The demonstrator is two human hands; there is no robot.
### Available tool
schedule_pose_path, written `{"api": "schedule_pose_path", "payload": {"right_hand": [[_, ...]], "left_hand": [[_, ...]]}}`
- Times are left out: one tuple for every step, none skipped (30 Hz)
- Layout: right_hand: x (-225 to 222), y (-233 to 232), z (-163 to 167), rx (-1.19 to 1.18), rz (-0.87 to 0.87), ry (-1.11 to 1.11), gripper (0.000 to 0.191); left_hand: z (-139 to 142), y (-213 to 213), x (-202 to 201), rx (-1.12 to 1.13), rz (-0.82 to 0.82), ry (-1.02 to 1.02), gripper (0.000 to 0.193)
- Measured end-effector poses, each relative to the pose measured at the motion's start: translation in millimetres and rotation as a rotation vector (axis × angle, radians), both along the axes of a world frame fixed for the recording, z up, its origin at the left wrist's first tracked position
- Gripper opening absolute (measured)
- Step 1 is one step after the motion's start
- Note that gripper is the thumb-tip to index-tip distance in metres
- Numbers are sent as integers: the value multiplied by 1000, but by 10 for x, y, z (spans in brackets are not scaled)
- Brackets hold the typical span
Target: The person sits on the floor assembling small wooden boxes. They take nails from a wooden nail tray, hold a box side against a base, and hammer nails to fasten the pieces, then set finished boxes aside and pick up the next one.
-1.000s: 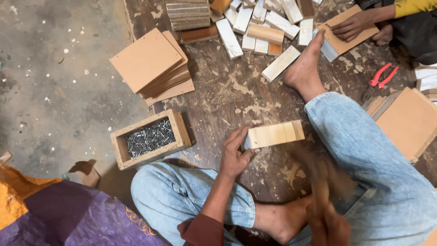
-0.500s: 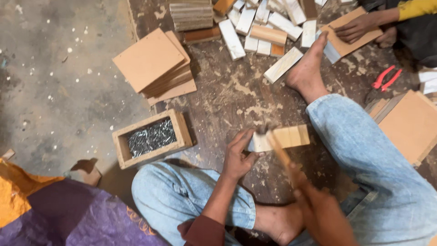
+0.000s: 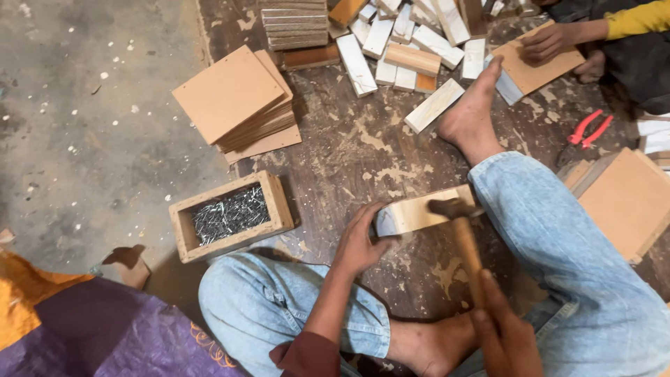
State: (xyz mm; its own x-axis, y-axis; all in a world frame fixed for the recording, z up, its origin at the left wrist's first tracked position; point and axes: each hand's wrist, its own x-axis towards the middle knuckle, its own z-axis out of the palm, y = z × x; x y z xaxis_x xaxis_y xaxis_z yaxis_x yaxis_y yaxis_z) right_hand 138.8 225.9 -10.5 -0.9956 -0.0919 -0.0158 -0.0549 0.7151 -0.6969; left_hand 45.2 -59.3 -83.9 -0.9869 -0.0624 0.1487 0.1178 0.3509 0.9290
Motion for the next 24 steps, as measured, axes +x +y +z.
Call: {"api": "schedule_pose_path", "payload": {"right_hand": [[-9, 53, -90, -62, -146, -155, 62], [-32, 105, -167, -125, -295, -307, 65], [-87, 154, -228, -97, -315, -268, 67], [-175, 191, -282, -69, -336, -230, 69], [-257, 222, -320, -42, -363, -196, 71], [-367, 237, -356, 47, -284, -148, 70], [-514, 230, -397, 135, -203, -98, 69], [-631, 214, -427, 226, -119, -51, 68], [-735, 149, -482, 282, -118, -126, 72], [-839, 47, -547, 336, -118, -200, 76], [-896, -28, -582, 390, -115, -276, 80], [-915, -113, -616, 459, -49, 56, 70], [-937, -233, -659, 522, 13, 394, 64], [-954, -341, -691, 291, 47, 411, 52], [-967, -454, -726, 61, 80, 421, 40], [-1036, -613, -779, -464, -81, -37, 42], [-1104, -736, -817, -978, -238, -506, 44], [-1153, -860, -861, -1138, -225, -606, 37], [-1201, -972, -908, -1298, -209, -705, 36], [-1225, -1044, -945, -1330, -232, -682, 32], [-1255, -1126, -989, -1362, -254, -658, 30], [-1265, -1174, -1029, -1390, -275, -643, 29], [-1264, -1197, -1064, -1393, -264, -617, 29], [-1256, -1207, -1098, -1397, -253, -589, 29]], "left_hand": [[-5, -9, -12, -76, 17, 26, 78], [1, -17, -21, -152, 31, 54, 74], [1, -28, -23, -158, 68, 103, 70], [10, -38, -26, -165, 102, 151, 67], [34, -58, -27, -171, 130, 195, 64], [68, -79, -34, -215, 143, 193, 64], [116, -114, -49, -259, 160, 192, 63], [173, -146, -60, -300, 177, 188, 63], [238, -173, -62, -341, 183, 176, 64], [310, -203, -73, -381, 188, 168, 64], [383, -207, -78, -422, 197, 156, 64], [452, -196, -86, -439, 138, 112, 66], [518, -183, -116, -457, 79, 72, 68], [574, -160, -129, -472, 22, 23, 70], [616, -131, -127, -461, -24, 38, 69], [645, -101, -132, -450, -73, 60, 68], [657, -79, -148, -439, -121, 85, 67], [653, -59, -149, -391, -92, 79, 56], [635, -53, -146, -343, -62, 72, 46], [605, -55, -147, -298, -34, 70, 36], [563, -57, -162, -192, 8, -20, 31], [516, -68, -170, -85, 57, -117, 26], [464, -76, -169, 24, 108, -218, 22], [414, -89, -178, 63, 101, -227, 21]]}}
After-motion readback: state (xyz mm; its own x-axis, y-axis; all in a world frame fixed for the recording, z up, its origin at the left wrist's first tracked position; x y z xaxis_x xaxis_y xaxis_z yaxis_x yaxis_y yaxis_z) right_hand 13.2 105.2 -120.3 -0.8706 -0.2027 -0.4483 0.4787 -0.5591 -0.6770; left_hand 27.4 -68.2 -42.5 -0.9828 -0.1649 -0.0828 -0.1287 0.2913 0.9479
